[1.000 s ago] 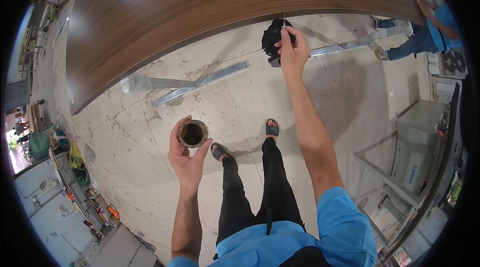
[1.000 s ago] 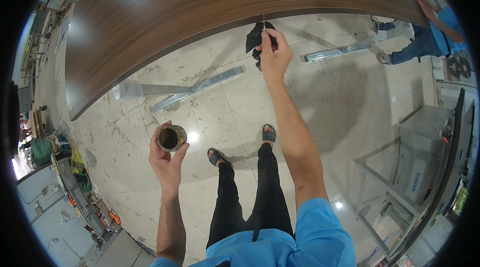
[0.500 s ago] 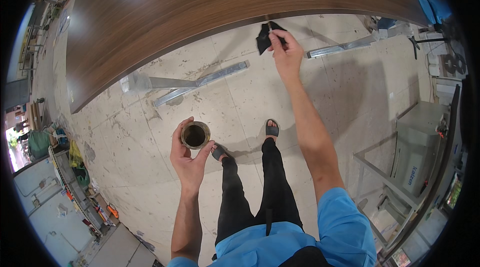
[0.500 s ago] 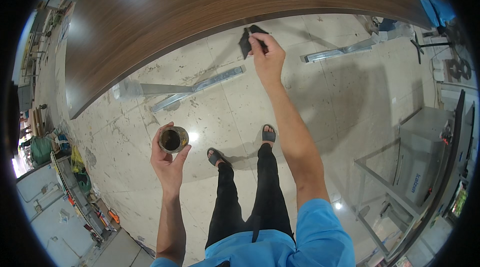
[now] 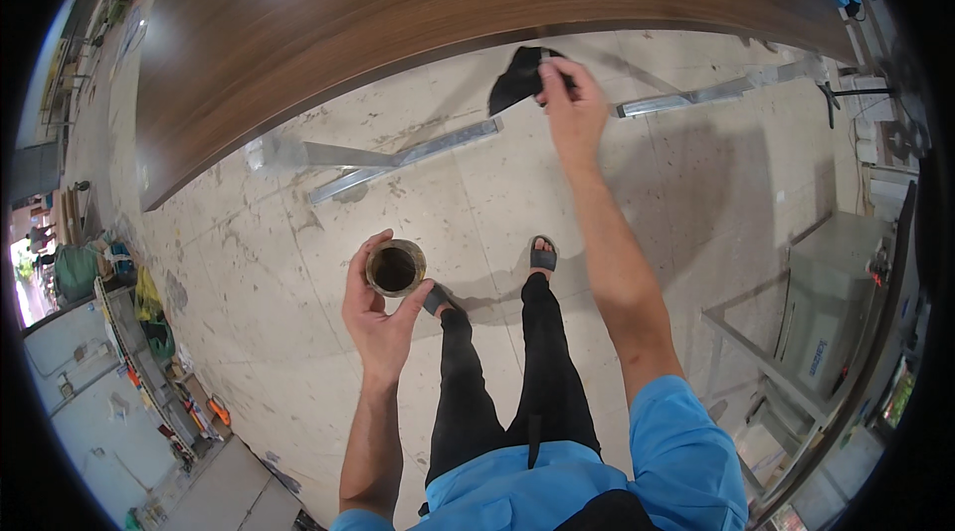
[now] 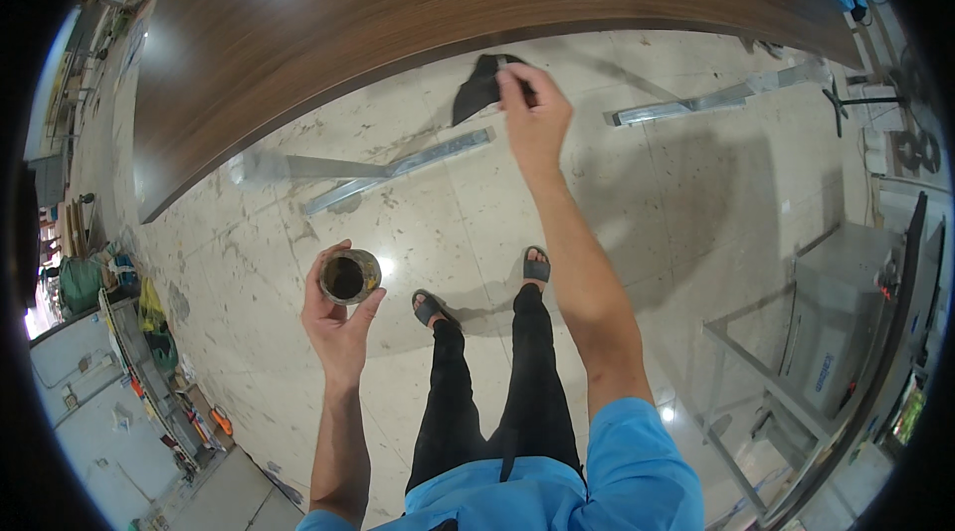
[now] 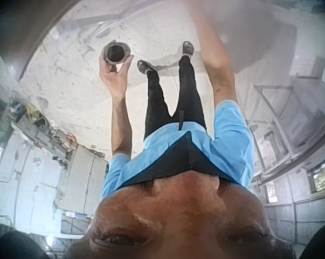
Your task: The person applies a dark liquid finish to the edges of a wooden table using a small brush and a cloth. They repeatedly dip the brush into a small container, apply the finish to the table edge, and wipe the surface with a black cloth.
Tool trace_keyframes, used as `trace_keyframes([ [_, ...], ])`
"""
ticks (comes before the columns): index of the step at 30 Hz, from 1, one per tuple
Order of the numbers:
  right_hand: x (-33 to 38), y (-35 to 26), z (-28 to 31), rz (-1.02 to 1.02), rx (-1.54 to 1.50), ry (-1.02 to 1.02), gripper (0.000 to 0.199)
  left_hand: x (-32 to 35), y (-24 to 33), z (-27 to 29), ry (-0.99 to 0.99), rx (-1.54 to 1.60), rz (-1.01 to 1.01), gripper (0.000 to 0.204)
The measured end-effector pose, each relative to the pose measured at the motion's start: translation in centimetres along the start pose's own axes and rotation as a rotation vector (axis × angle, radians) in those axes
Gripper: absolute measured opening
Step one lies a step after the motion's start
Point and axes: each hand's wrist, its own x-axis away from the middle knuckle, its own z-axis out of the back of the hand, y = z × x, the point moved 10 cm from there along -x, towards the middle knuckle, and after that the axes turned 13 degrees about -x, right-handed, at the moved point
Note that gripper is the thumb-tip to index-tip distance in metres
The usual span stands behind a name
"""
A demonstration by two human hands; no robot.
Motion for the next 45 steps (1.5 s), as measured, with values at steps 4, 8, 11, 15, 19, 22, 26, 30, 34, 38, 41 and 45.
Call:
trace_keyframes([
  [4,-0.1,-1.6,1.3,0.158,0.036,0.157,0.014,0.4,-0.1,0.4,0.001,0.002,0.017,0.074],
  [8,1.0,-0.1,-4.1,0.141,0.109,-0.132,0.014,0.4,-0.1,0.6,-0.013,-0.011,0.005,0.076],
  [11,2.2,-0.9,-5.6,0.257,0.125,-0.198,0.014,0.5,-0.2,0.7,-0.028,-0.019,0.005,0.077],
  [15,1.5,-0.1,-2.1,0.094,0.013,0.094,0.012,0.8,-0.4,1.6,-0.007,0.000,0.006,0.077],
  [19,2.0,0.0,-5.4,0.151,0.118,-0.043,0.010,0.8,-0.6,2.1,0.018,0.022,0.010,0.077],
  [22,4.5,0.3,-10.2,0.267,0.168,-0.262,0.011,0.9,-0.7,2.3,0.030,0.043,0.018,0.076],
  [26,4.2,1.2,-6.9,0.123,-0.058,-0.006,0.011,1.3,-1.1,3.2,0.022,0.035,0.051,0.078],
  [30,3.2,1.0,-4.7,0.117,0.004,0.174,0.011,1.6,-1.9,4.2,0.037,0.062,0.063,0.077],
  [34,4.6,1.2,-10.7,0.224,0.144,-0.132,0.013,1.8,-2.4,4.8,0.070,0.072,0.059,0.077],
  [38,6.2,1.0,-11.2,0.234,0.102,-0.134,0.011,2.1,-2.7,5.4,0.070,0.059,0.067,0.077],
  [41,5.5,1.7,-8.7,0.080,0.013,0.038,0.011,2.3,-2.7,6.4,0.094,0.065,0.055,0.077],
  [45,5.8,0.8,-12.4,0.244,0.157,-0.083,0.010,2.5,-3.0,7.2,0.100,0.056,0.053,0.078],
])
